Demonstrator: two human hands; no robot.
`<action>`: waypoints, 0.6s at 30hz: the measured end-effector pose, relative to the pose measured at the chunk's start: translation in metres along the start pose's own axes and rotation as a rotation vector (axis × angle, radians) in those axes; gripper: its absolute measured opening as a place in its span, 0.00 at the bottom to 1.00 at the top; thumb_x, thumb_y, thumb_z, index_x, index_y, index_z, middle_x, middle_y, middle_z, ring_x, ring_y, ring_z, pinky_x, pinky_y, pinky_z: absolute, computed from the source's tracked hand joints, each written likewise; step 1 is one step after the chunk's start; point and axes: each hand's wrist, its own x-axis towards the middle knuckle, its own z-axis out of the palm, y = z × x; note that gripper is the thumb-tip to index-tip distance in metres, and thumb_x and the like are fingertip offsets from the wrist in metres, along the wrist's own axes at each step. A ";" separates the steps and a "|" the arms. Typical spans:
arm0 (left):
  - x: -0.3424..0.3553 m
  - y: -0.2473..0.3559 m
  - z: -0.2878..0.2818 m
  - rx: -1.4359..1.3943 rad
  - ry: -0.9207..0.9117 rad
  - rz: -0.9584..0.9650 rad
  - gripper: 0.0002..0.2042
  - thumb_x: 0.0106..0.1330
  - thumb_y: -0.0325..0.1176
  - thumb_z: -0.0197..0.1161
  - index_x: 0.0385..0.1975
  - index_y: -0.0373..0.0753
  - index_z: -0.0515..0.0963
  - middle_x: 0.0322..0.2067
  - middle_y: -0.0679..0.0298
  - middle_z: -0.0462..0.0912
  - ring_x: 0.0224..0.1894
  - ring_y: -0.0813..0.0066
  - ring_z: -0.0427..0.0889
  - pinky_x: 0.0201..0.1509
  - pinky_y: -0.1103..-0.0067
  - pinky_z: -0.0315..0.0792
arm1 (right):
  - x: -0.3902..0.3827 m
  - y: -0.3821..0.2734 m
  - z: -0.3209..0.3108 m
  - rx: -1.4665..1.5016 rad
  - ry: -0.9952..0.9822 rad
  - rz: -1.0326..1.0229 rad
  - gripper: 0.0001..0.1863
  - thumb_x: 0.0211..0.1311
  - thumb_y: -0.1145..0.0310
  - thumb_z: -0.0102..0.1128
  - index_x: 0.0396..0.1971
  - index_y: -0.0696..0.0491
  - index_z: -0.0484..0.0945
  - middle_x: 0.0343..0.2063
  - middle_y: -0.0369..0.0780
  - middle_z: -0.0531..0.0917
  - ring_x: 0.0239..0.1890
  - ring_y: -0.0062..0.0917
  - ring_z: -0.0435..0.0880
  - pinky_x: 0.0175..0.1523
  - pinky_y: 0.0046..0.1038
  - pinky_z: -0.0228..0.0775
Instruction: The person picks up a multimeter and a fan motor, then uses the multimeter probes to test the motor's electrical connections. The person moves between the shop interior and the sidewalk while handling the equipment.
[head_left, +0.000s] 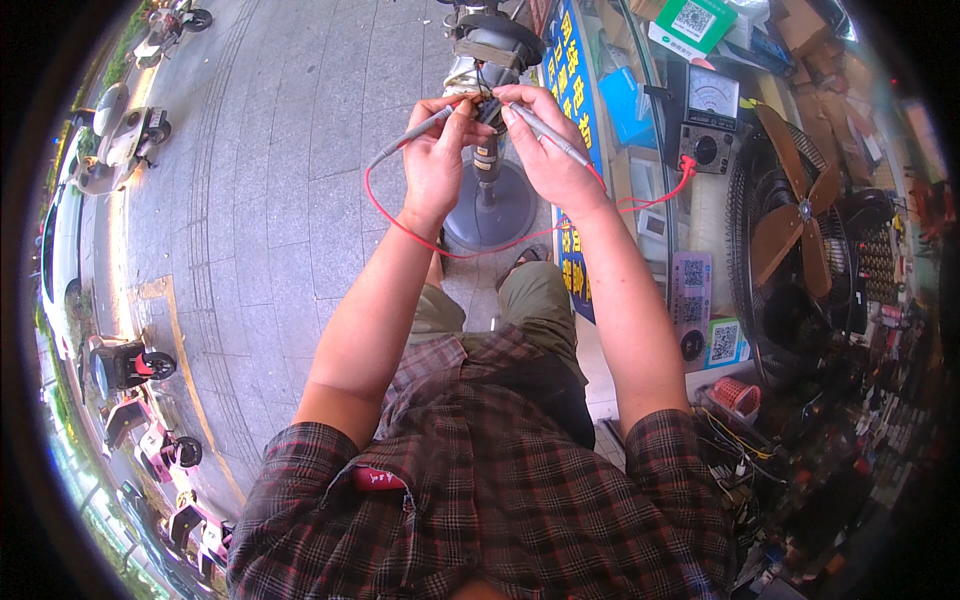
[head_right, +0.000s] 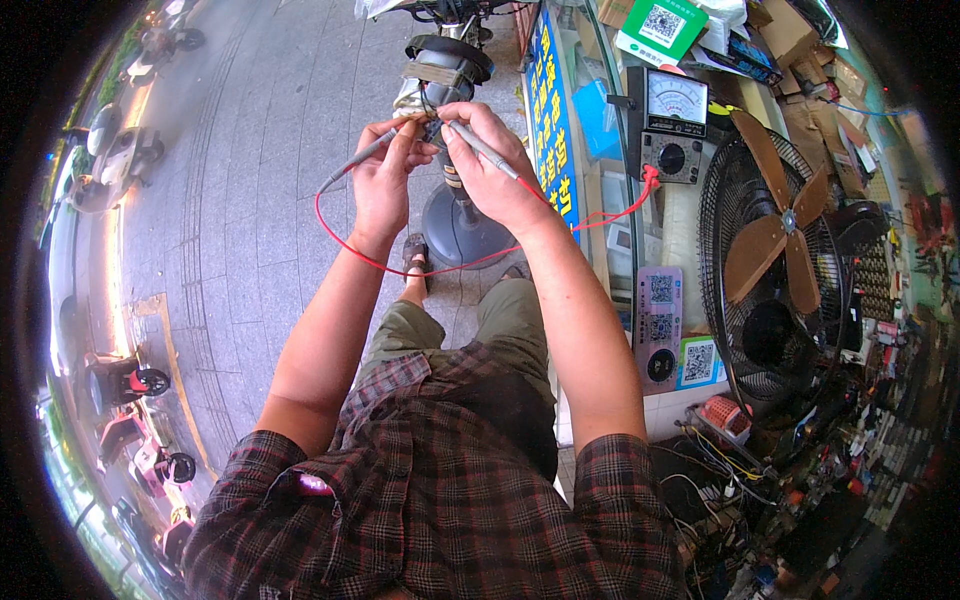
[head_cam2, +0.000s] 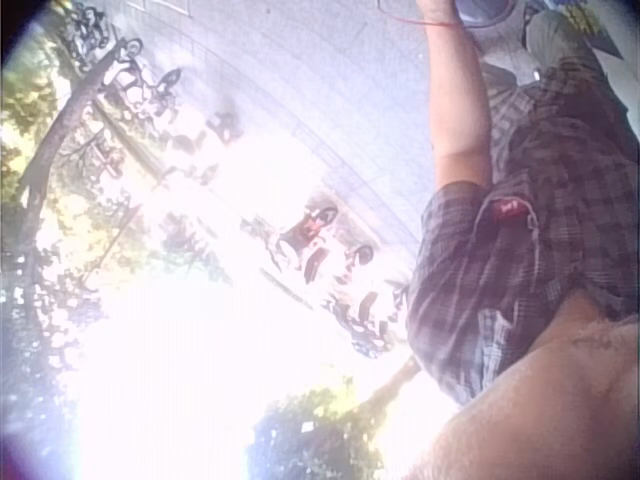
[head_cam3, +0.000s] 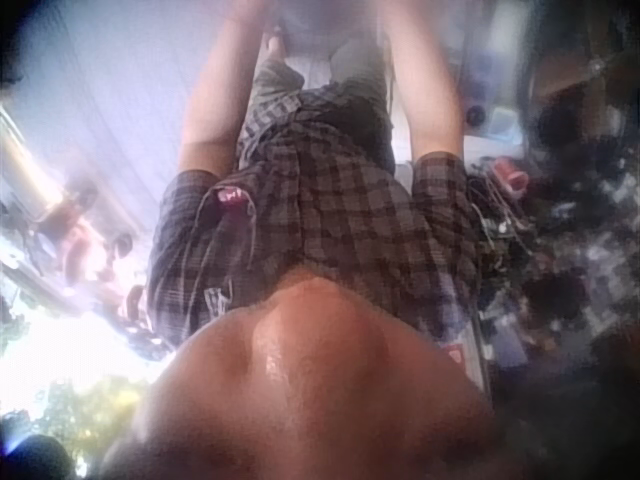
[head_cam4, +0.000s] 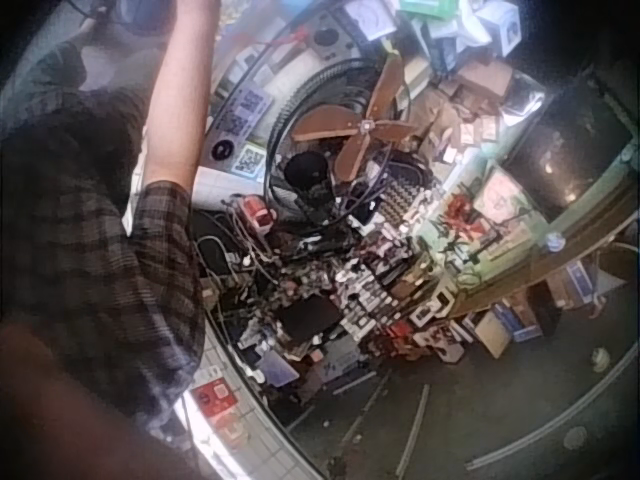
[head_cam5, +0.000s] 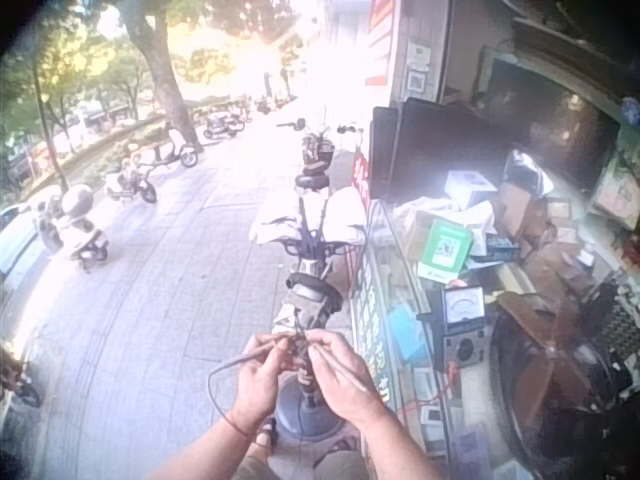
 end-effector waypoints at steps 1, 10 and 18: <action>0.000 0.000 0.000 -0.001 0.000 -0.001 0.14 0.77 0.33 0.63 0.53 0.32 0.72 0.45 0.54 0.86 0.37 0.72 0.87 0.41 0.79 0.81 | 0.000 0.000 0.000 -0.009 0.008 -0.017 0.11 0.78 0.68 0.56 0.54 0.56 0.77 0.48 0.42 0.85 0.50 0.28 0.85 0.54 0.29 0.76; 0.000 0.001 0.000 0.003 -0.004 0.001 0.13 0.77 0.33 0.63 0.53 0.32 0.72 0.45 0.53 0.86 0.38 0.72 0.87 0.41 0.79 0.81 | 0.000 0.001 0.001 -0.071 0.014 -0.017 0.12 0.79 0.67 0.55 0.54 0.55 0.77 0.50 0.43 0.85 0.52 0.28 0.85 0.56 0.29 0.76; 0.000 0.001 0.000 0.004 -0.014 0.006 0.13 0.77 0.33 0.62 0.54 0.32 0.72 0.45 0.54 0.86 0.38 0.71 0.88 0.42 0.78 0.81 | -0.001 0.004 0.002 -0.094 0.025 -0.007 0.12 0.79 0.67 0.53 0.55 0.55 0.76 0.51 0.44 0.85 0.55 0.30 0.85 0.58 0.30 0.76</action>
